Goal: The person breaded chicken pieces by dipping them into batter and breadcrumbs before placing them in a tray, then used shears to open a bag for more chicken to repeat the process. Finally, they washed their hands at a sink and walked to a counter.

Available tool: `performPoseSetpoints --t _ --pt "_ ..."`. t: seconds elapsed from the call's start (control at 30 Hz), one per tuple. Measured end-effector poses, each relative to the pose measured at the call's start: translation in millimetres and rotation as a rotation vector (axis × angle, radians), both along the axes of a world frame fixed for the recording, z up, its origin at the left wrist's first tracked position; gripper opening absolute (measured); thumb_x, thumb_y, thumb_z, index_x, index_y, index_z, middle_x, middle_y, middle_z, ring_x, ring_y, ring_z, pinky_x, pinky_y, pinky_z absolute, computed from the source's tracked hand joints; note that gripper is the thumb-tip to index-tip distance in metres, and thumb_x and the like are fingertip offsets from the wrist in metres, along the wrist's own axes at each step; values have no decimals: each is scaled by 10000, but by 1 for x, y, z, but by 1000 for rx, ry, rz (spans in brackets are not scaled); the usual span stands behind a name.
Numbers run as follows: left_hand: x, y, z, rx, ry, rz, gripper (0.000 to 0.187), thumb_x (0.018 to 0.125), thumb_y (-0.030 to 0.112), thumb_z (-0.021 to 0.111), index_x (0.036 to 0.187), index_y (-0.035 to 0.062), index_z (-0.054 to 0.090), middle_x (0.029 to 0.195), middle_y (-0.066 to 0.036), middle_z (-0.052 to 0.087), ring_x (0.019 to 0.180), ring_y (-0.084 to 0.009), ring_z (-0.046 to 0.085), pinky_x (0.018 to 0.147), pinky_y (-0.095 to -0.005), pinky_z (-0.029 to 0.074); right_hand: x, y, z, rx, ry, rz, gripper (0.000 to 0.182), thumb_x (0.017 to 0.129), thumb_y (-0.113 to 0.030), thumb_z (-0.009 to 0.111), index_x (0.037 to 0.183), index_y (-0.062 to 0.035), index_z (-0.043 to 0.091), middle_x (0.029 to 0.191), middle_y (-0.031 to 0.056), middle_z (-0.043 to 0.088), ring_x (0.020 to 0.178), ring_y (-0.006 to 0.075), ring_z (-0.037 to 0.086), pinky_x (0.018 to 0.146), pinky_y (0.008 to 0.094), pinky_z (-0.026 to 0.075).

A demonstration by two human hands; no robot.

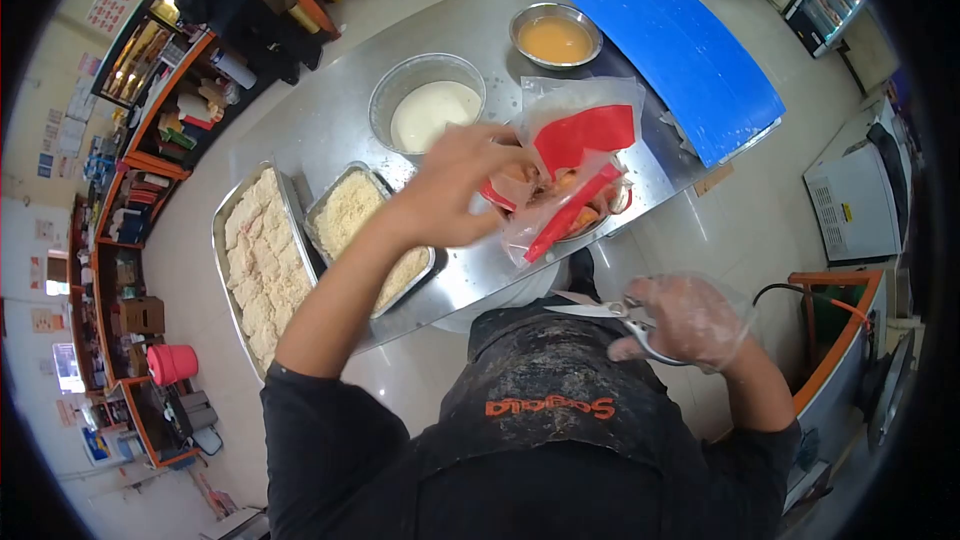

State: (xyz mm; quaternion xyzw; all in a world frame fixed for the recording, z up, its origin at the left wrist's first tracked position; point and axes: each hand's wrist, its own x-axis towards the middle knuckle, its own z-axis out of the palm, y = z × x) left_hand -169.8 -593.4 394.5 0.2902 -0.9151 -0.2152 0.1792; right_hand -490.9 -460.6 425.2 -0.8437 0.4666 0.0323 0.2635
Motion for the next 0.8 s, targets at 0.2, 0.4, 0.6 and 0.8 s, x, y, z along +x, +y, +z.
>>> performPoseSetpoints --t 0.2,0.4,0.6,0.8 --pt "-2 -41 -48 -412 -409 107 226 809 219 679 1017 132 699 1081 -112 665 1105 -330 601 1007 -504 409 27 -36 62 3 -284 -6 616 754 -571 782 977 -9 660 822 185 660 790 375 664 715 465 508" --pt "-12 -93 -41 -443 -203 135 160 852 227 654 786 84 623 772 -122 648 784 -330 646 721 -460 497 54 -91 19 -268 -41 -155 741 691 -677 782 986 -12 642 801 186 669 770 386 676 702 464 518" --pt "-8 -88 -2 -504 -220 55 200 884 271 661 802 96 608 744 -97 642 767 -322 645 690 -450 492 60 -80 29 -37 41 -134 856 738 -704 731 1195 11 615 1013 302 654 982 423 663 877 488 510" --pt "4 -90 4 -610 -218 64 173 879 274 657 809 123 610 742 -63 641 767 -282 654 746 -410 497 81 -87 0 -63 156 -42 943 754 -733 696 1272 47 584 1105 330 637 1035 433 655 907 480 508"
